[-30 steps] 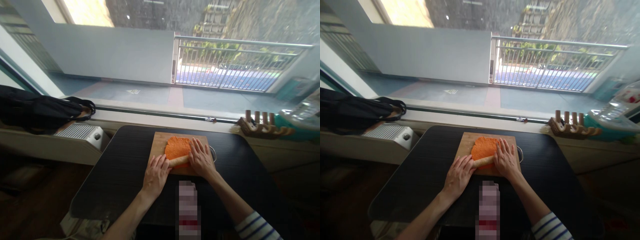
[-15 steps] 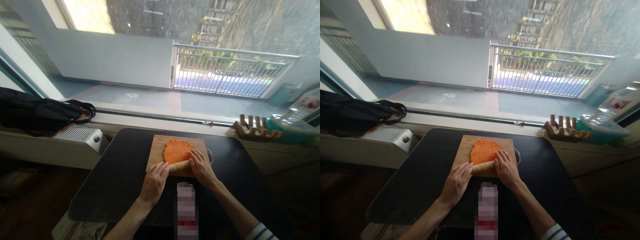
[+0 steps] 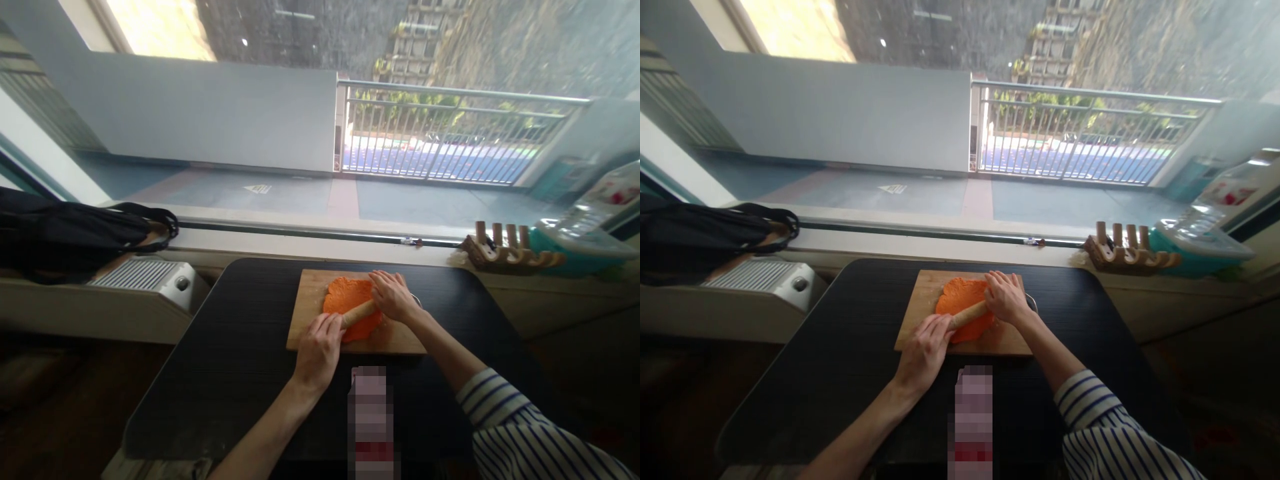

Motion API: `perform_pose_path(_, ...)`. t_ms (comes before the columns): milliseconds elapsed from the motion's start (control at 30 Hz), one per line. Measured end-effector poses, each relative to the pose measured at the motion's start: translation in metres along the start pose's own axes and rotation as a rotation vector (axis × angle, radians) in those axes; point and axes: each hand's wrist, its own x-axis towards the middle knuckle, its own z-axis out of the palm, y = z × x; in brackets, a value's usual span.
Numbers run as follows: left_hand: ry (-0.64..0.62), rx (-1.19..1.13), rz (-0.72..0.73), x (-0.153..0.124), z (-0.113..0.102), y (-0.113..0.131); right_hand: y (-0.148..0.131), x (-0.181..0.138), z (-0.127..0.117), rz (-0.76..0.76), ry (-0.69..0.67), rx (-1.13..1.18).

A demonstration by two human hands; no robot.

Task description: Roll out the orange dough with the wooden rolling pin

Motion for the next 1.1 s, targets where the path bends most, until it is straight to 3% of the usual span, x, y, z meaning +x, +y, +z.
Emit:
perform_pose_path(267, 0.018, 0.103, 0.022, 0.008, 0.000, 0.001, -0.004, 0.016, 0.000, -0.007, -0.087, -0.086)
perform_pose_path(633, -0.066, 0.100, 0.024, 0.003, 0.002, 0.009, 0.000, -0.016, 0.011, 0.014, 0.070, -0.186)
perform_pose_path(1100, -0.036, 0.108, 0.074, -0.001, 0.003, 0.011, -0.007, -0.043, 0.012, 0.114, 0.112, -0.208)
